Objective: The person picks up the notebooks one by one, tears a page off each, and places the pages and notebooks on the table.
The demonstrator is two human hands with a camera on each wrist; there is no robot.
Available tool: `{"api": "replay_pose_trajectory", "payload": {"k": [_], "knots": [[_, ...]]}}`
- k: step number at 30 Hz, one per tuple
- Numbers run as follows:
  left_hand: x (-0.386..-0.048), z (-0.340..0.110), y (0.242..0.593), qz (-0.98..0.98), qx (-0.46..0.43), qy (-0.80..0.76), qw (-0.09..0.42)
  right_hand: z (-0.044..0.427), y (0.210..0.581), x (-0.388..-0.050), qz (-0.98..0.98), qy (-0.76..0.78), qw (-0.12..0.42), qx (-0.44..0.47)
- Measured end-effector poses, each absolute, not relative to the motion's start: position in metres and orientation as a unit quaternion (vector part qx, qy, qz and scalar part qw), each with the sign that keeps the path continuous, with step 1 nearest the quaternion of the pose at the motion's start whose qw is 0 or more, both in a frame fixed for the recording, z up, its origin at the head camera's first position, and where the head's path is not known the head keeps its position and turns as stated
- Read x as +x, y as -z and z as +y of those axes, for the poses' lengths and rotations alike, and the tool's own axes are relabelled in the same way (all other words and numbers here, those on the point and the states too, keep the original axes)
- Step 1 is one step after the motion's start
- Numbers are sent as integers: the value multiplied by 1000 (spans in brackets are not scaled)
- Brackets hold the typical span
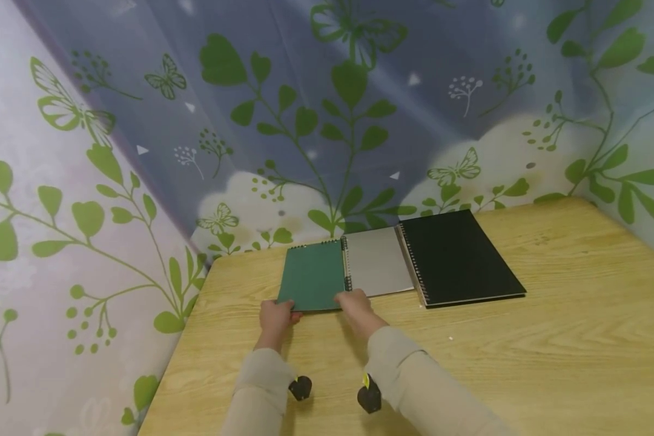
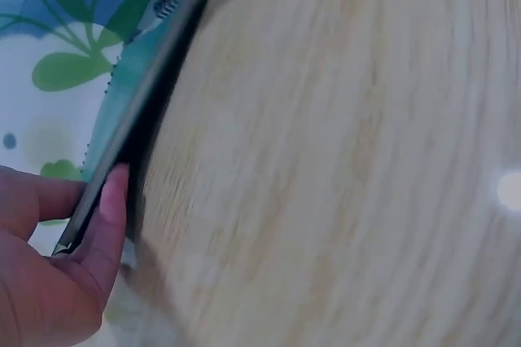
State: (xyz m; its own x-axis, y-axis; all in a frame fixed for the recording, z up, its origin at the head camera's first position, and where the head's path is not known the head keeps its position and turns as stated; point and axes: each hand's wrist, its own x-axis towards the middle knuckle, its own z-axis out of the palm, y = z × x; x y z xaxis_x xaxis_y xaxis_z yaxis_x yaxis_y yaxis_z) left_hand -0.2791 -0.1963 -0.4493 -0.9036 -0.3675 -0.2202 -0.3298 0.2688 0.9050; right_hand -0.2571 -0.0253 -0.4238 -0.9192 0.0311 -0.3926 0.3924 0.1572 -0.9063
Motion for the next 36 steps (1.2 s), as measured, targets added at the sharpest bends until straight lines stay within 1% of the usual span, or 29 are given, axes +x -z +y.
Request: {"api": "replay_pose_trajectory", "payload": {"k": [4,8,12,15,18,27,31,36], "knots": [[-274,-193,449,-790,205,578,8,-25,429,-261,736,653,132,124],[-271,-192,450,-766,204,609,16,-24,433,-265,716,675,127,125],[-266,-195,450,-734,201,648,26,-20,436,-269,660,726,151,121],[-258,-198,449,-720,196,666,23,-15,440,-269,633,747,174,110],[-248,-201,447,-713,187,676,16,-9,443,-267,633,747,187,79],[-208,-216,436,-723,165,671,-11,-4,437,-243,639,731,240,8],[-190,-225,433,-732,159,662,-22,-6,436,-230,675,697,238,-34],[-174,-233,435,-741,174,647,-36,-14,439,-210,704,667,239,-54]]}}
